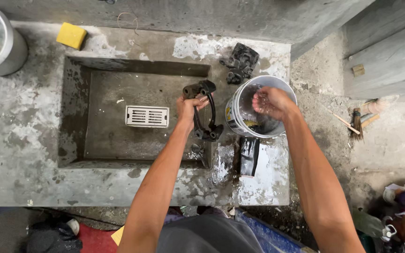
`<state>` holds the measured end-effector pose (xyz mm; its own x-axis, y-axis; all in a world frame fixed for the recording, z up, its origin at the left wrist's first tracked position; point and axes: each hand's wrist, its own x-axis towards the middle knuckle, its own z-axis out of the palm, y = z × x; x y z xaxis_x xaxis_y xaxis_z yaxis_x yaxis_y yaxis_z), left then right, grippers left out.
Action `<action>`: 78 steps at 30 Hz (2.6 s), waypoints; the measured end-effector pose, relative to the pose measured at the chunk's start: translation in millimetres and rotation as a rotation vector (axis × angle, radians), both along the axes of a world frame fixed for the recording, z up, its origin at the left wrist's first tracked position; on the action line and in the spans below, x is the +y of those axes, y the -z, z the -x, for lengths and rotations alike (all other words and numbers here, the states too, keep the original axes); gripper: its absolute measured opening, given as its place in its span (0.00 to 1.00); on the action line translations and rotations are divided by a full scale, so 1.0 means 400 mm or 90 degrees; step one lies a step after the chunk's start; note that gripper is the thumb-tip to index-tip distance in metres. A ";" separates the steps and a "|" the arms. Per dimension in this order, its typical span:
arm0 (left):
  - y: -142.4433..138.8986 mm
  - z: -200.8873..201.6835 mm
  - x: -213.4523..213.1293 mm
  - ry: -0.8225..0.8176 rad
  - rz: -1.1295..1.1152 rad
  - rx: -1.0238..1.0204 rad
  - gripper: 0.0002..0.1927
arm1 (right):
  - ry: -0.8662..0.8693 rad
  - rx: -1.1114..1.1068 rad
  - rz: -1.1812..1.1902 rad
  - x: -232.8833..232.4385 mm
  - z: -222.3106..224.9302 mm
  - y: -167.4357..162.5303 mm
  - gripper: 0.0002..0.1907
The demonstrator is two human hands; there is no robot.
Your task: The person scrubs black metal motorcycle parts with a sponge and an abrasive pad at a concrete washing station, repeatedly dipping them in a bucket of water and rinsing them in the sink basin, working through several parts one at a time and setting cleaned parts on the counter.
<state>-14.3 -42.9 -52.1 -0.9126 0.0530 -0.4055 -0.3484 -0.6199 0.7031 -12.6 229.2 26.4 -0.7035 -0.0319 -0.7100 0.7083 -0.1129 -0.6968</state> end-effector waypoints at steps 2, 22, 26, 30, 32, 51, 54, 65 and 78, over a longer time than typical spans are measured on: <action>0.013 0.015 -0.004 -0.018 0.053 0.010 0.20 | -0.069 0.084 0.075 -0.040 0.023 -0.079 0.21; -0.052 0.009 -0.028 0.075 0.331 0.153 0.34 | -0.088 0.024 -0.248 -0.017 -0.003 -0.028 0.20; -0.039 0.002 -0.029 0.051 0.407 0.172 0.30 | -0.088 0.072 -0.017 -0.083 0.027 -0.154 0.17; -0.050 -0.001 -0.008 0.061 0.422 0.171 0.27 | -0.184 0.121 -0.003 -0.209 0.031 -0.241 0.24; -0.060 0.003 0.007 0.034 0.435 0.189 0.25 | -0.267 0.176 -0.166 -0.218 0.032 -0.235 0.24; -0.094 -0.024 -0.070 0.178 0.503 -0.030 0.16 | -0.182 0.047 0.079 -0.169 0.024 -0.205 0.20; -0.094 -0.033 -0.070 0.148 0.532 0.014 0.21 | -0.326 0.100 0.061 -0.251 0.012 -0.225 0.19; -0.111 -0.033 -0.044 0.173 0.688 0.039 0.08 | -0.197 0.141 -0.673 -0.104 -0.011 -0.077 0.20; -0.144 -0.023 -0.013 0.185 0.807 0.096 0.16 | -0.208 0.139 0.064 -0.233 -0.019 -0.278 0.16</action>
